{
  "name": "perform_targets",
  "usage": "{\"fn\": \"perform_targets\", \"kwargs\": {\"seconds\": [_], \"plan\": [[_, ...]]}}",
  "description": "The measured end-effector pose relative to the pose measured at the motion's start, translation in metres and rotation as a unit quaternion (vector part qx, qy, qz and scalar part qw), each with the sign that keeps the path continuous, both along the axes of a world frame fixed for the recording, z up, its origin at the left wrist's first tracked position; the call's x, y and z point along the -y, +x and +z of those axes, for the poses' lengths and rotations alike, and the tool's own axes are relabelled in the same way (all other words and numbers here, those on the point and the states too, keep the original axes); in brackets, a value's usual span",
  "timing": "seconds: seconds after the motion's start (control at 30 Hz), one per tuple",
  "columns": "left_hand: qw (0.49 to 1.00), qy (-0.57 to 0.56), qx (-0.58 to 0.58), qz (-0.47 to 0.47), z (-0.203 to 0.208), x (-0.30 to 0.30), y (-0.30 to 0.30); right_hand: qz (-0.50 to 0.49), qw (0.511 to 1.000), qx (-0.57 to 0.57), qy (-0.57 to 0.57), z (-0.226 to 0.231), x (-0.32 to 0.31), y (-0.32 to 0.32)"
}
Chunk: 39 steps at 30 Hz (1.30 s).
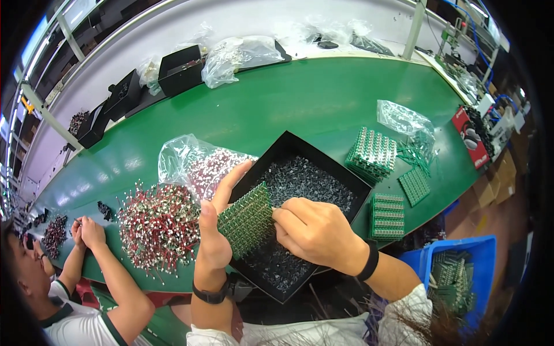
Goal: The person picks up a circuit board and inserts small grey components into its holes by hand. After filling the board, they place it onto a stack of completed boards on the table.
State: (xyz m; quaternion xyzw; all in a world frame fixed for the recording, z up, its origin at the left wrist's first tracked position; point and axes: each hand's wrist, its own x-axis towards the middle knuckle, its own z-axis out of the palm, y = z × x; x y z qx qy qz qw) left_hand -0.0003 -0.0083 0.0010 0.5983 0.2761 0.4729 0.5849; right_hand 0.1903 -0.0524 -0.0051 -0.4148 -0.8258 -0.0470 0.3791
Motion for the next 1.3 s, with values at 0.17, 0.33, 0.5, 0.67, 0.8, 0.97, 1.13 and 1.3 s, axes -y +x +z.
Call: {"fn": "perform_targets", "kwargs": {"seconds": [0.17,0.33,0.5,0.67,0.8,0.97,1.13,1.3], "plan": [[0.999,-0.026,-0.007,-0.037,-0.001,-0.001,-0.005,-0.004,1.000,0.023,0.011,0.000,0.002,-0.002],[0.997,-0.078,0.023,-0.016,0.007,0.003,0.003,-0.013,0.999,-0.022,0.040,0.000,0.003,0.003],[0.997,-0.069,0.032,-0.010,0.005,0.002,0.001,-0.023,0.999,-0.027,0.028,0.003,0.003,-0.002],[0.996,-0.075,0.037,-0.012,0.000,0.002,0.003,0.038,0.998,-0.004,0.041,0.005,0.011,-0.009],[0.993,-0.087,0.074,0.004,0.001,0.000,-0.001,0.068,0.996,0.037,0.043,0.013,0.014,-0.023],[0.992,-0.087,0.086,-0.033,-0.003,-0.004,-0.004,0.071,0.992,0.079,0.069,0.012,0.010,-0.027],[0.975,-0.155,0.160,-0.012,-0.005,-0.004,0.010,0.063,0.993,0.069,0.079,0.015,0.015,-0.021],[0.968,-0.172,0.178,0.030,-0.006,0.003,0.006,0.068,0.989,0.075,0.109,-0.006,0.012,-0.032]]}}
